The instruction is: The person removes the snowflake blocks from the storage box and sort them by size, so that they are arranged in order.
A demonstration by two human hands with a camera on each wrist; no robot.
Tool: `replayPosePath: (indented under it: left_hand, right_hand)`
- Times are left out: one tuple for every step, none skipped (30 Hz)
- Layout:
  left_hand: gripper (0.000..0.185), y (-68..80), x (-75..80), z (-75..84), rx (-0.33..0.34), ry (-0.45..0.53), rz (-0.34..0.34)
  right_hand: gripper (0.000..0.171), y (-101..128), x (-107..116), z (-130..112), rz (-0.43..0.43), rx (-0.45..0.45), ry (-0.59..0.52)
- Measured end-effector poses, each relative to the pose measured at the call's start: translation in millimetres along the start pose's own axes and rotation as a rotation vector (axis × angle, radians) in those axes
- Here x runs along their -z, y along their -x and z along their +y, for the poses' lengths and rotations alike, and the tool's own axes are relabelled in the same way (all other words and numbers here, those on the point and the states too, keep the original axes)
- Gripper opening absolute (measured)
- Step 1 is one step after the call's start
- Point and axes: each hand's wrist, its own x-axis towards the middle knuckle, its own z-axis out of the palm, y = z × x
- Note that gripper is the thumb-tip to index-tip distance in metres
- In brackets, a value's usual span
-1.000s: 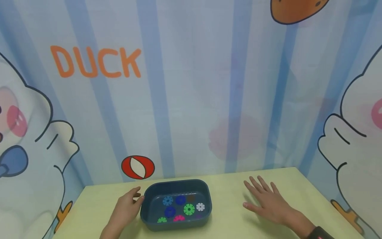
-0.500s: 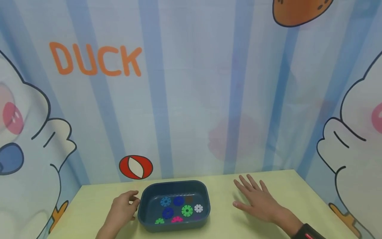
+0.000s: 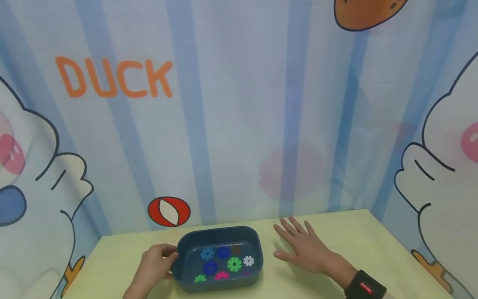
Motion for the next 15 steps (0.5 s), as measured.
replayPosePath:
  left_hand:
    - [0.03, -0.3, -0.2, -1.4, 0.004, 0.003, -0.002]
    - [0.029, -0.8, -0.3, -2.8, 0.007, 0.006, -0.005]
    - [0.028, -1.2, -0.3, -3.7, 0.008, 0.01, -0.006]
    - [0.028, -1.5, -0.2, -4.3, 0.008, 0.013, -0.007]
    - [0.027, -1.8, 0.0, -4.6, 0.01, 0.02, -0.004]
    - [0.027, -2.0, 0.2, -4.9, 0.008, 0.023, -0.003]
    - [0.027, -2.0, 0.5, -4.8, 0.007, 0.026, 0.001]
    - [0.026, -2.0, 0.6, -4.8, 0.006, 0.028, 0.006]
    - [0.026, -1.7, 0.8, -4.4, 0.005, 0.029, 0.009]
    - [0.026, -1.5, 0.9, -4.3, 0.002, 0.029, 0.01]
    - [0.026, -1.3, 0.8, -4.2, 0.001, 0.03, 0.012]
    - [0.026, -1.2, 0.7, -4.3, -0.002, 0.028, 0.011]
    - [0.025, -1.1, 0.6, -4.2, -0.001, 0.029, 0.012]
    - [0.025, -1.1, 0.5, -4.3, -0.002, 0.027, 0.014]
    - [0.025, -1.0, 0.4, -4.4, -0.003, 0.025, 0.016]
  right_hand:
    - [0.079, -3, -2, -2, 0.002, 0.019, 0.007]
    - [0.078, -5, -4, -5, 0.005, 0.037, 0.014]
    - [0.077, -8, -5, -7, 0.008, 0.056, 0.02]
    - [0.075, -10, -7, -10, 0.013, 0.076, 0.027]
    - [0.075, -13, -8, -12, 0.014, 0.091, 0.031]
    - [0.074, -15, -9, -14, 0.017, 0.108, 0.034]
    - [0.074, -17, -10, -17, 0.014, 0.116, 0.035]
    - [0.074, -19, -11, -19, 0.01, 0.125, 0.036]
    - [0.074, -21, -11, -21, 0.008, 0.137, 0.041]
    - [0.075, -22, -12, -24, 0.001, 0.145, 0.048]
    - [0.075, -23, -13, -25, -0.007, 0.149, 0.053]
    - [0.075, -24, -14, -27, -0.01, 0.156, 0.059]
    - [0.075, -24, -15, -29, -0.015, 0.16, 0.07]
    - [0.075, -25, -16, -30, -0.019, 0.165, 0.081]
    - [0.075, -26, -17, -32, -0.022, 0.17, 0.088]
